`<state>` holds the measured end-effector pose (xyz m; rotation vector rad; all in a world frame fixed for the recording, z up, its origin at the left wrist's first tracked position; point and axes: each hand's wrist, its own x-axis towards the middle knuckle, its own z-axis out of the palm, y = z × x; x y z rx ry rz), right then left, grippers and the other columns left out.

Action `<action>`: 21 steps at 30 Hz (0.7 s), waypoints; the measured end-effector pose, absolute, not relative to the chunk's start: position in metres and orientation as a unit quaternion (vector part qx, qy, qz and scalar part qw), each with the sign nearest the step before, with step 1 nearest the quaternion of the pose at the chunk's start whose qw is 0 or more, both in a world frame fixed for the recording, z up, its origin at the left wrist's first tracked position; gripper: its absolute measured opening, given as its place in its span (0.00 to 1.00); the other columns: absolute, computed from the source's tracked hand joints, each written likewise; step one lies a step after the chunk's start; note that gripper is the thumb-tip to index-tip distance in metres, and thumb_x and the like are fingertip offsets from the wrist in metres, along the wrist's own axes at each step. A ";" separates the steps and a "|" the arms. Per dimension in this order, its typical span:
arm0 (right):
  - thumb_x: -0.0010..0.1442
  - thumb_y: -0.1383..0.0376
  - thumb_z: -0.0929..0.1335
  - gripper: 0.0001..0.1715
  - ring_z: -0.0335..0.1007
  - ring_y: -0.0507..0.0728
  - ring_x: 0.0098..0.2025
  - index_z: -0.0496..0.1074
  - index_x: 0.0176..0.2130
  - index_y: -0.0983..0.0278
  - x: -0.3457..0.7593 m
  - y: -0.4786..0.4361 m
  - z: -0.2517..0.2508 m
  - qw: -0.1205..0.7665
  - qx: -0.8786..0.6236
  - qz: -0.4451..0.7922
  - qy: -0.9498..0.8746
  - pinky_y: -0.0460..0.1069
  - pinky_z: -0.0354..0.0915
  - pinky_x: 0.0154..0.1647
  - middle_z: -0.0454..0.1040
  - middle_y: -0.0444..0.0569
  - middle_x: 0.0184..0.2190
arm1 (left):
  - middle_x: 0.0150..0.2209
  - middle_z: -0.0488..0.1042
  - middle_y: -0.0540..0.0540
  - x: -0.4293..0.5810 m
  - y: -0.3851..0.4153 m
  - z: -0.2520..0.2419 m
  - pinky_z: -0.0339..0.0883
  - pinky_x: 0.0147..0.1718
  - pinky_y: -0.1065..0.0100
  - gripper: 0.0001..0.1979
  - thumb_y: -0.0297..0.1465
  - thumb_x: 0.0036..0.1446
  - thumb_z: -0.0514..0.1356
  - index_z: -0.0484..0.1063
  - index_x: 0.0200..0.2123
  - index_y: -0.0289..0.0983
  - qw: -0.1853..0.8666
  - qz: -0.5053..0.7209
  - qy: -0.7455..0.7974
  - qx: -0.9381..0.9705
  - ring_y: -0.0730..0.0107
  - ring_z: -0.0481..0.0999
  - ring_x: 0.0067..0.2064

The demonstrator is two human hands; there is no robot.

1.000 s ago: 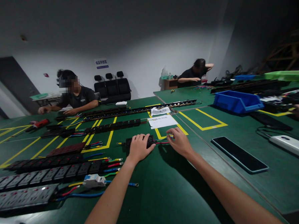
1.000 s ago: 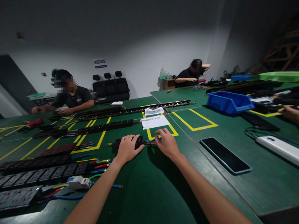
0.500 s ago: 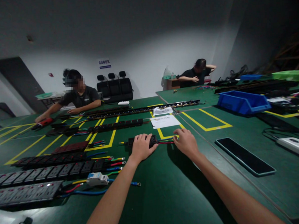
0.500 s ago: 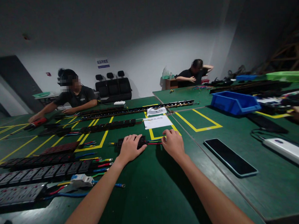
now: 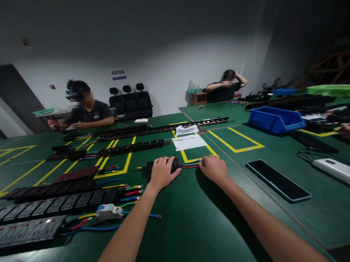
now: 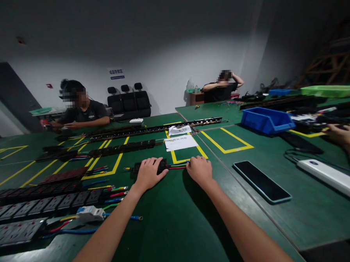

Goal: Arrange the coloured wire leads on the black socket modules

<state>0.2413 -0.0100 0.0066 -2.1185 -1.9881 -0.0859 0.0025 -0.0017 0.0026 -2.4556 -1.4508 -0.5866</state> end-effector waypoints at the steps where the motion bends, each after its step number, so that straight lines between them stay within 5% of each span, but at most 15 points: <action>1: 0.67 0.57 0.62 0.18 0.72 0.63 0.47 0.78 0.39 0.63 0.242 -0.009 0.006 0.124 -0.723 -0.027 -0.679 0.52 0.62 0.43 0.77 0.58 0.42 | 0.51 0.73 0.39 0.003 -0.002 0.003 0.59 0.54 0.52 0.31 0.53 0.65 0.50 0.67 0.60 0.38 0.117 -0.198 -0.496 -0.837 0.52 0.70 0.52; 9: 0.61 0.64 0.63 0.11 0.72 0.57 0.39 0.74 0.37 0.63 0.247 0.003 -0.003 0.375 -0.644 0.023 -0.666 0.48 0.61 0.40 0.77 0.51 0.35 | 0.51 0.74 0.38 0.002 0.000 0.002 0.59 0.54 0.53 0.30 0.52 0.65 0.52 0.67 0.60 0.38 0.122 -0.197 -0.498 -0.836 0.52 0.70 0.53; 15: 0.60 0.57 0.63 0.15 0.68 0.54 0.28 0.73 0.32 0.64 0.239 -0.002 0.012 0.592 -0.548 0.111 -0.580 0.47 0.62 0.33 0.75 0.47 0.27 | 0.51 0.74 0.39 0.001 0.000 0.003 0.59 0.54 0.53 0.30 0.51 0.65 0.51 0.67 0.60 0.38 0.123 -0.200 -0.495 -0.837 0.52 0.70 0.52; 21: 0.61 0.59 0.62 0.14 0.69 0.55 0.29 0.73 0.33 0.63 0.246 -0.001 0.012 0.571 -0.593 0.052 -0.566 0.48 0.61 0.34 0.75 0.47 0.27 | 0.51 0.74 0.39 0.002 -0.001 0.004 0.60 0.53 0.53 0.30 0.52 0.65 0.52 0.67 0.60 0.37 0.119 -0.198 -0.495 -0.838 0.52 0.70 0.52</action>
